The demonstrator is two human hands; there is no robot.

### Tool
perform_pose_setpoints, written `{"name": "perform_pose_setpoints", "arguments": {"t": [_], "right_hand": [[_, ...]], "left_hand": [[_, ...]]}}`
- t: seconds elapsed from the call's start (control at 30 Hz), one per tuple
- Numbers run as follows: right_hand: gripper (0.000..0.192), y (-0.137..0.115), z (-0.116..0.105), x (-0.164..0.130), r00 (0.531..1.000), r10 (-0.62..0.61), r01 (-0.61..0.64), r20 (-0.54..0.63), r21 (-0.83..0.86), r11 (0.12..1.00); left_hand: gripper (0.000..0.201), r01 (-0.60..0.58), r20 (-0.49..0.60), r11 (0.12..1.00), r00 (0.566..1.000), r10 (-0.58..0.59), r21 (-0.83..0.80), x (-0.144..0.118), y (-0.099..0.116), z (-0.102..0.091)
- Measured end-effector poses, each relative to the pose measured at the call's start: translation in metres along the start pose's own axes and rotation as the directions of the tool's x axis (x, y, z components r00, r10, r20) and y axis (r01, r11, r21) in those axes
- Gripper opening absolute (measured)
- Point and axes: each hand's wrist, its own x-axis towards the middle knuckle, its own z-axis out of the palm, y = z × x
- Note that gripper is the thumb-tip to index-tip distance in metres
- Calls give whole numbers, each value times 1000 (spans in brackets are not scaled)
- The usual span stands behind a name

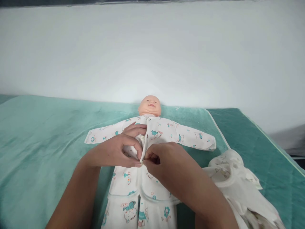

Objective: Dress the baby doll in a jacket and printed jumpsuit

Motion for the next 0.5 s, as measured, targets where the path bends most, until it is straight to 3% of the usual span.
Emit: {"name": "perform_pose_setpoints", "arguments": {"t": [0.5], "right_hand": [[22,3,0,-2,995,-17,15,96,26,1000]], "left_hand": [[6,-7,-33,999,999,8,33,-1,-1,2]]}}
